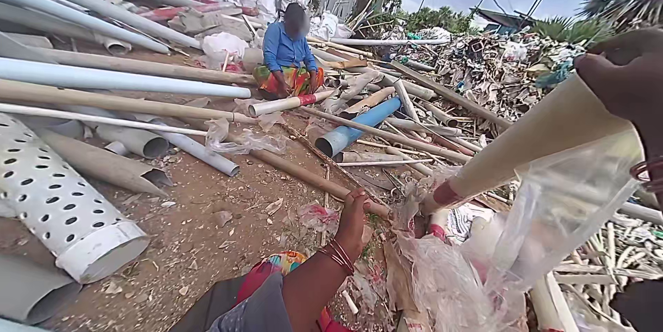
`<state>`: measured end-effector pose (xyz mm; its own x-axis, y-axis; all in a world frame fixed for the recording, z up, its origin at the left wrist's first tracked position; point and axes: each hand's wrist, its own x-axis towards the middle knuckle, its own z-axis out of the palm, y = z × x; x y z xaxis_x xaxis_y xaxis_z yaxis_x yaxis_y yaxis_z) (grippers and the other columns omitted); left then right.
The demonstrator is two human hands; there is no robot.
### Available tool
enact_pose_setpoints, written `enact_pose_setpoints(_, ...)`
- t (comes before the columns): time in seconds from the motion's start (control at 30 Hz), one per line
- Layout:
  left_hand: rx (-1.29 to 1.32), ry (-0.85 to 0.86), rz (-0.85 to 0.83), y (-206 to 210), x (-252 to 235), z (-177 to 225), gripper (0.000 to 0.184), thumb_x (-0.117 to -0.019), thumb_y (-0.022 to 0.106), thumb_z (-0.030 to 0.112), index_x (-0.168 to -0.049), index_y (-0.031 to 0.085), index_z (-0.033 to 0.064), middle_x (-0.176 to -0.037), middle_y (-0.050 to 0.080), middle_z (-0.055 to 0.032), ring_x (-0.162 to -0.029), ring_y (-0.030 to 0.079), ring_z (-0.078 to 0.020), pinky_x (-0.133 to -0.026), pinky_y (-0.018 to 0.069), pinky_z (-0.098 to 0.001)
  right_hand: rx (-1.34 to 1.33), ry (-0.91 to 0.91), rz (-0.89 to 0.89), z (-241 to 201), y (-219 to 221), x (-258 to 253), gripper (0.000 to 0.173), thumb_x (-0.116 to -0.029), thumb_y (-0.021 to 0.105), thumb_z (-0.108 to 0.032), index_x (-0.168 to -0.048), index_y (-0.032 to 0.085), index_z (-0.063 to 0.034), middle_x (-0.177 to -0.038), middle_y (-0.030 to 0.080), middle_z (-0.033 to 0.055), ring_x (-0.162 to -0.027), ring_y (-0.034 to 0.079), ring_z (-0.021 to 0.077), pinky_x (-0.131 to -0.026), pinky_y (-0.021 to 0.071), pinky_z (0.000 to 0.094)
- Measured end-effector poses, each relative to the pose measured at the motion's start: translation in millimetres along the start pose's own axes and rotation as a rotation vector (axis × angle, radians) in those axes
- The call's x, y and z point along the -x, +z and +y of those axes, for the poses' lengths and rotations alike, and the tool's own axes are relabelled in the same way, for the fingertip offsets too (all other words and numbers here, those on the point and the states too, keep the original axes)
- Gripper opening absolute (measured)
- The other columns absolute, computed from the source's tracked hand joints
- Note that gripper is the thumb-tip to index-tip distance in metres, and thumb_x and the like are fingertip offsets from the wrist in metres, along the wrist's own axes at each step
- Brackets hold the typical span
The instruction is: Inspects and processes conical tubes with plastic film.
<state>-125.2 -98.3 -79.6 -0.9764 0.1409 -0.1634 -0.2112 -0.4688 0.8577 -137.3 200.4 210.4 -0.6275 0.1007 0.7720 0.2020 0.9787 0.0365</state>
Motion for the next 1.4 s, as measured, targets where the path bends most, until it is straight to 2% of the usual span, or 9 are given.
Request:
enact_pose_setpoints(0.3, -0.15, 0.579, -0.228, 17.3, 6.1, -1.2, 0.049, -0.1021, 0.044, 0.019, -0.141, 0.046, -0.011, -0.141, 0.05, -0.0238, -0.129, 0.052, -0.0202, -0.107, 0.0432, -0.0325, -0.034, -0.088, -0.014, -70.9, -16.3, 81.3, 0.055, -0.0996, 0.051, -0.05, -0.125, 0.068, -0.0035, -0.138, 0.058, 0.0298, -0.134, 0.044, 0.059, -0.092, 0.0341, 0.0806)
enact_pose_setpoints(0.6, 0.059, 1.028, -0.368, 86.0, 34.3, 14.4, 0.114, -0.0934, 0.041, 0.077, -0.149, 0.022, -0.0214, -0.156, 0.027, -0.0378, -0.15, 0.031, -0.0268, -0.123, 0.0247, -0.0337, -0.101, -0.417, 0.144, -153.2, 12.3, 176.0, 0.043, -0.0984, 0.051, -0.036, -0.108, 0.074, -0.0013, -0.12, 0.072, 0.0212, -0.117, 0.063, 0.0511, -0.087, 0.0441, 0.0705)
enact_pose_setpoints(0.73, 0.229, 1.187, -0.176, 68.3, 32.3, -1.4, 0.102, -0.0997, 0.035, 0.072, -0.145, 0.027, -0.0187, -0.147, 0.044, -0.0268, -0.139, 0.045, -0.012, -0.116, 0.0355, -0.0251, -0.267, -0.512, 0.274, -194.0, 27.6, 212.2, 0.048, -0.1053, 0.036, -0.032, -0.124, 0.068, -0.0023, -0.115, 0.075, 0.0172, -0.108, 0.069, 0.0414, -0.091, 0.0462, 0.0596)
enact_pose_setpoints(0.83, 0.34, 1.079, -0.105, 49.0, 28.3, 5.5, 0.07, -0.1066, 0.041, 0.044, -0.134, 0.044, -0.0195, -0.137, 0.055, -0.0206, -0.129, 0.053, -0.0079, -0.109, 0.042, -0.0238, -0.709, -0.49, 0.261, -201.5, 35.6, 234.3, 0.04, -0.1117, 0.035, -0.035, -0.128, 0.06, -0.008, -0.123, 0.07, 0.0114, -0.12, 0.063, 0.0184, -0.115, 0.0336, 0.0424)
enact_pose_setpoints(0.97, 0.338, 0.916, -0.047, 28.6, 17.7, 31.9, 0.05, -0.1003, 0.038, 0.017, -0.129, 0.042, -0.0237, -0.131, 0.058, -0.0254, -0.124, 0.057, -0.0106, -0.107, 0.0442, -0.0255, -1.217, -0.296, 0.09, -172.6, 40.8, 248.0, 0.037, -0.1107, 0.043, -0.034, -0.134, 0.059, -0.0096, -0.139, 0.061, -0.0115, -0.136, 0.049, -0.003, -0.116, 0.0417, 0.0248)
enact_pose_setpoints(1.1, 0.349, 0.857, 0.085, 27.8, 9.4, 36.9, 0.042, -0.099, 0.037, 0.017, -0.12, 0.052, -0.016, -0.118, 0.062, -0.0142, -0.114, 0.058, -0.0055, -0.102, 0.0461, -0.0239, -1.18, 0.06, -0.011, -129.7, 70.9, 272.8, 0.051, -0.1058, 0.04, -0.018, -0.133, 0.042, 0.0253, -0.14, 0.051, 0.0242, -0.134, 0.048, 0.0053, -0.109, 0.0435, 0.0231)
enact_pose_setpoints(1.17, 0.33, 0.788, 0.15, 23.8, 1.9, 40.8, 0.045, -0.0976, 0.036, 0.023, -0.121, 0.053, -0.0116, -0.119, 0.058, -0.0136, -0.114, 0.057, -0.0094, -0.103, 0.0461, -0.029, -1.111, 0.302, -0.18, -113.0, 90.8, 286.8, 0.055, -0.1057, 0.036, -0.019, -0.143, 0.037, 0.0209, -0.148, 0.043, 0.0322, -0.136, 0.047, 0.0175, -0.109, 0.0434, 0.0336)
enact_pose_setpoints(1.23, 0.326, 0.756, 0.179, 20.2, -9.3, 38.8, 0.047, -0.1006, 0.03, 0.026, -0.124, 0.056, -0.0062, -0.122, 0.063, -0.0133, -0.116, 0.06, -0.0141, -0.105, 0.0475, -0.0362, -1.116, 0.528, -0.32, -99.3, 111.5, 301.2, 0.057, -0.1071, 0.035, -0.029, -0.15, 0.039, 0.0082, -0.153, 0.042, 0.0251, -0.138, 0.047, 0.0233, -0.11, 0.045, 0.0421)
enact_pose_setpoints(1.4, 0.365, 0.843, 0.149, 14.2, -32.3, 29.8, 0.046, -0.1053, 0.017, 0.025, -0.114, 0.06, 0.0107, -0.111, 0.07, 0.0017, -0.11, 0.066, -0.0101, -0.098, 0.0538, -0.0325, -1.232, 0.621, -0.543, -105.1, 144.0, 325.6, 0.059, -0.105, 0.042, -0.036, -0.15, 0.043, 0.0029, -0.146, 0.055, 0.0166, -0.131, 0.056, 0.0194, -0.104, 0.05, 0.0372)
